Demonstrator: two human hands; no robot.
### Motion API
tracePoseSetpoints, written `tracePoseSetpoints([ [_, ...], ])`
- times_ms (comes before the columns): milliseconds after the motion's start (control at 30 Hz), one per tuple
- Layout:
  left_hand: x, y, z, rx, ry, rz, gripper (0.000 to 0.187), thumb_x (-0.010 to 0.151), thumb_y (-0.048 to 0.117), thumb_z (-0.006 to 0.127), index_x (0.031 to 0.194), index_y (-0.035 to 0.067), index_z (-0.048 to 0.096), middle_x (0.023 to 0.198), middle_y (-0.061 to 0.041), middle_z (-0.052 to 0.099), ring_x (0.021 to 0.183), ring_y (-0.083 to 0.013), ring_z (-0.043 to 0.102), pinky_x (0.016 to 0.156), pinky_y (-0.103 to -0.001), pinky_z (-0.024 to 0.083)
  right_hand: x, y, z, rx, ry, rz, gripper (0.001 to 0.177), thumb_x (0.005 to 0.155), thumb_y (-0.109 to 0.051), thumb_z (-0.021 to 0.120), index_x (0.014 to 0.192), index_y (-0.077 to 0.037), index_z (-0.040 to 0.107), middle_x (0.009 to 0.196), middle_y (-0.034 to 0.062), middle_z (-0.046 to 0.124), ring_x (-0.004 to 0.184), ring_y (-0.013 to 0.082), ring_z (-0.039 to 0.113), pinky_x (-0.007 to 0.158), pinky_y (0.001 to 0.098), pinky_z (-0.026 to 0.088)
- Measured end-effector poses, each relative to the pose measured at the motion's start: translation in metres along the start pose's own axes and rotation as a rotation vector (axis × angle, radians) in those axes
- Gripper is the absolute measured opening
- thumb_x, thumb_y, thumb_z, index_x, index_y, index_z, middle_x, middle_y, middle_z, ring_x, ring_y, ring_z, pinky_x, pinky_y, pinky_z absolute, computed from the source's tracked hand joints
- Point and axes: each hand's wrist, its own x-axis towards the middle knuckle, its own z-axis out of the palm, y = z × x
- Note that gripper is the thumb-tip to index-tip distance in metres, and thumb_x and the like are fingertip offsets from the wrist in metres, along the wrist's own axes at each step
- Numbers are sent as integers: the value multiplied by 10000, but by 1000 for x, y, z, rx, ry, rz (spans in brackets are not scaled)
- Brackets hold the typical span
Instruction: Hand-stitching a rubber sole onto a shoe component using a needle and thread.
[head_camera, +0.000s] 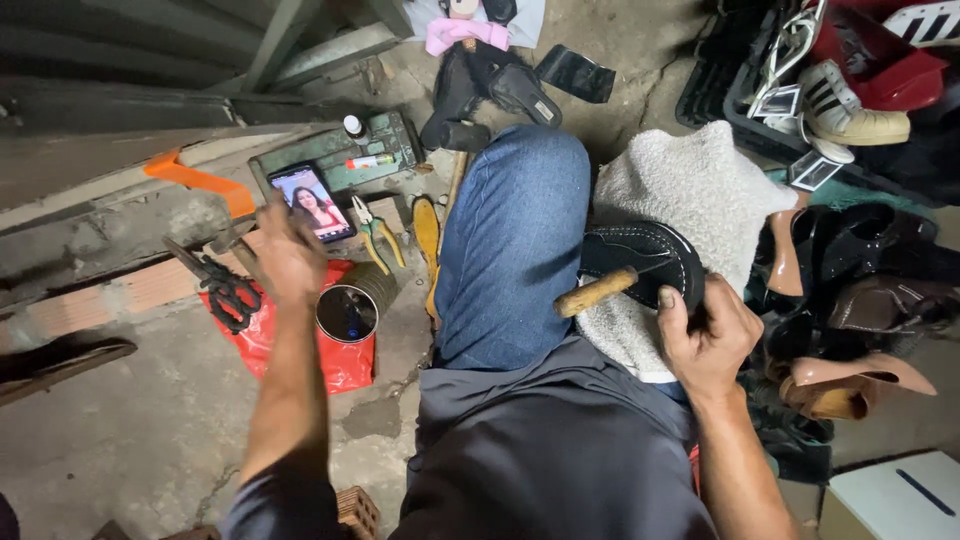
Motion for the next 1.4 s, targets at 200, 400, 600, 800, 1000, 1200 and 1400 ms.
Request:
tracePoseSetpoints([
  [200,-118,112,-2,-479,-12,67,304,983,149,511,1234,37,640,1072,-284,675,1022,-497,657,880,-582,521,-3,2,-1,0,7,1,321,1026,-230,739,789,-53,614,601,107,490,544,395,532,525,398,426],
  [400,-139,119,24,-546,-274,136,156,921,181,555,1012,135,672,939,-169,734,931,-418,708,791,-555,568,-7,6,-1,5,21,-8,328,1015,-220,774,788,-49,610,597,111,499,560,409,561,531,430,437],
  [600,-119,182,-101,-783,-16,295,242,1021,205,589,1187,85,719,974,-188,723,921,-399,717,757,-480,562,-3,-2,4,76,26,-50,320,940,-265,859,836,-32,665,600,119,518,547,381,558,542,424,448],
  [800,-153,272,-176,-618,372,756,243,968,262,715,1185,159,752,1191,-107,709,1077,-317,682,930,-412,500,-10,17,0,211,46,-86,216,1056,-120,654,938,58,690,932,197,694,930,433,682,850,502,499],
  [1000,-174,302,-184,-394,190,986,282,926,108,709,1199,38,713,1133,-107,663,873,-238,577,862,-354,430,-9,30,-54,-88,67,201,157,1042,6,737,989,84,612,1354,259,565,1295,372,529,1071,477,446],
  [1200,-172,307,-188,-371,143,1013,265,895,88,669,1152,33,696,1106,-101,654,830,-258,611,789,-376,456,2,2,-49,-229,31,-102,268,1060,-52,660,1242,143,641,1278,287,651,1166,375,550,1025,475,442],
  [1400,-161,312,-161,-380,295,1098,161,948,93,539,963,113,699,817,-86,612,721,-313,642,646,-407,501,21,-24,-28,-111,-199,-102,123,994,-124,735,1098,-69,770,903,96,716,940,341,656,894,444,475],
])
